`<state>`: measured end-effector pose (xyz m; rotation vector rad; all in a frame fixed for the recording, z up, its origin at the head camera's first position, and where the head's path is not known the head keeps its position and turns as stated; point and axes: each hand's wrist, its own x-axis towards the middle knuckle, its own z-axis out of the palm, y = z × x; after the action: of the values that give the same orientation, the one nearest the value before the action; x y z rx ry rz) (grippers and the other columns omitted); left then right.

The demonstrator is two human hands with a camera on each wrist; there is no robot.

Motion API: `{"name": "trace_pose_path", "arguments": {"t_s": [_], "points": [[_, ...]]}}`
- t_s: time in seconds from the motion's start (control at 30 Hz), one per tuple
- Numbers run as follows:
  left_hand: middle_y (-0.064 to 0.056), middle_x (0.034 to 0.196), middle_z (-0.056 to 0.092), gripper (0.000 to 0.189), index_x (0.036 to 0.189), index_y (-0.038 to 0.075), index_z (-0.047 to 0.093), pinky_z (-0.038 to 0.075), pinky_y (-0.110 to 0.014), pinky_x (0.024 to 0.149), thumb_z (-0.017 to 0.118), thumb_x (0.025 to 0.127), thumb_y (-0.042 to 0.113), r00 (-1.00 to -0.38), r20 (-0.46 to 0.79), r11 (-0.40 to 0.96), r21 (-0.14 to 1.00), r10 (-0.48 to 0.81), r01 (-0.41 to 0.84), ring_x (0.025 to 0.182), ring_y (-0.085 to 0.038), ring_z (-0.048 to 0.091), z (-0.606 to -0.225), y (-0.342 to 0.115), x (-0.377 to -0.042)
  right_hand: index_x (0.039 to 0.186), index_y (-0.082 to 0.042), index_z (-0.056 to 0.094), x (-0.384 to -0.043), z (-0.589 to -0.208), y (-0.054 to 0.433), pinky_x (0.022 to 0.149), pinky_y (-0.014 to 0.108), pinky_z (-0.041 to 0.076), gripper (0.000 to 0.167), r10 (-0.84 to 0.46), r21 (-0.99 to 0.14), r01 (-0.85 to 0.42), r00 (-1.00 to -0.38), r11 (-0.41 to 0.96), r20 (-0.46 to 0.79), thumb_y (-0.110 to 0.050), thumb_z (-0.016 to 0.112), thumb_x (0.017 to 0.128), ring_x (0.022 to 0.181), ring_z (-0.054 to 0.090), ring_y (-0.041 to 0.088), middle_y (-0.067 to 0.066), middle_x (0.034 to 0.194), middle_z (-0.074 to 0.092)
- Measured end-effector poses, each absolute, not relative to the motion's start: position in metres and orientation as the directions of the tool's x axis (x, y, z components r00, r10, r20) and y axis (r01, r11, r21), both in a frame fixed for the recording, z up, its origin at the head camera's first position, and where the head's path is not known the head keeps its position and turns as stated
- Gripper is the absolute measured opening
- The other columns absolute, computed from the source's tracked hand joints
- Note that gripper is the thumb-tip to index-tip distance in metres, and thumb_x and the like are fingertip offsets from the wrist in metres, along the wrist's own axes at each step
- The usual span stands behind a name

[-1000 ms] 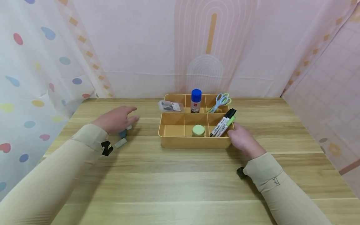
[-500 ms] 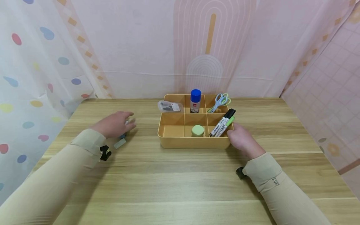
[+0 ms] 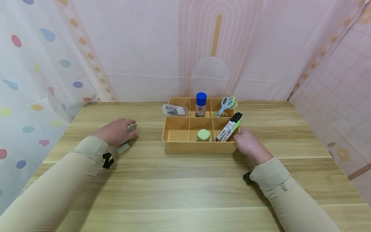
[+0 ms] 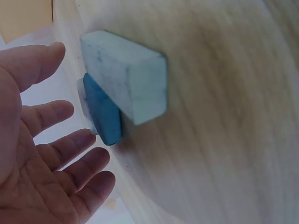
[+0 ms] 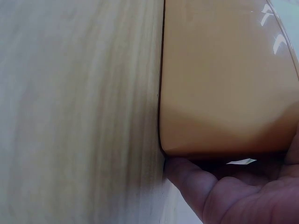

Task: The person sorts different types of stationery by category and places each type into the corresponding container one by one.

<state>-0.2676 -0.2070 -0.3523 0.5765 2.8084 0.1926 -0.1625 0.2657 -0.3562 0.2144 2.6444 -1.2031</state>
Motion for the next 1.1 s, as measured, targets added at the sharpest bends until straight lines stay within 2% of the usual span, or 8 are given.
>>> {"name": "trace_pose_path", "arguments": {"t_s": [0.43,0.7,0.9,1.1], "points": [[-0.033,0.14,0.059,0.063,0.149,-0.005,0.051,0.052,-0.061,0.1,0.061,0.104,0.039,-0.884,-0.217,0.908,0.158,0.414,0.387,0.121,-0.044,0.061,-0.357,-0.209,-0.269,0.16,0.0,0.038,-0.164,-0.356,0.266,0.122,0.062,0.033,0.06,0.041,-0.714,0.235,-0.96,0.66,-0.278,-0.018,0.034,0.102,0.138,0.044,0.039,0.025,0.155,0.048],[-0.032,0.136,0.061,0.056,0.143,-0.005,0.056,0.053,-0.06,0.098,0.064,0.104,0.033,-0.885,-0.181,0.901,0.159,0.43,0.405,0.119,-0.045,0.063,-0.359,-0.209,-0.267,0.16,-0.001,0.037,-0.163,-0.357,0.265,0.122,0.061,0.035,0.06,0.046,-0.731,0.251,-0.957,0.635,-0.288,-0.017,0.033,0.103,0.138,0.044,0.038,0.024,0.157,0.046],[-0.033,0.138,0.06,0.051,0.143,-0.004,0.057,0.054,-0.06,0.098,0.062,0.105,0.029,-0.894,-0.182,0.909,0.166,0.409,0.382,0.121,-0.045,0.062,-0.362,-0.207,-0.268,0.159,-0.001,0.039,-0.163,-0.358,0.266,0.121,0.06,0.036,0.059,0.05,-0.739,0.249,-0.959,0.626,-0.281,-0.016,0.034,0.102,0.135,0.045,0.037,0.024,0.155,0.048],[-0.032,0.136,0.06,0.042,0.139,-0.002,0.059,0.054,-0.061,0.098,0.059,0.106,0.023,-0.898,-0.179,0.912,0.162,0.402,0.376,0.12,-0.045,0.062,-0.365,-0.207,-0.27,0.162,-0.001,0.034,-0.163,-0.358,0.266,0.123,0.06,0.033,0.062,0.047,-0.741,0.256,-0.956,0.62,-0.291,-0.017,0.034,0.102,0.138,0.043,0.037,0.023,0.159,0.044]]}}
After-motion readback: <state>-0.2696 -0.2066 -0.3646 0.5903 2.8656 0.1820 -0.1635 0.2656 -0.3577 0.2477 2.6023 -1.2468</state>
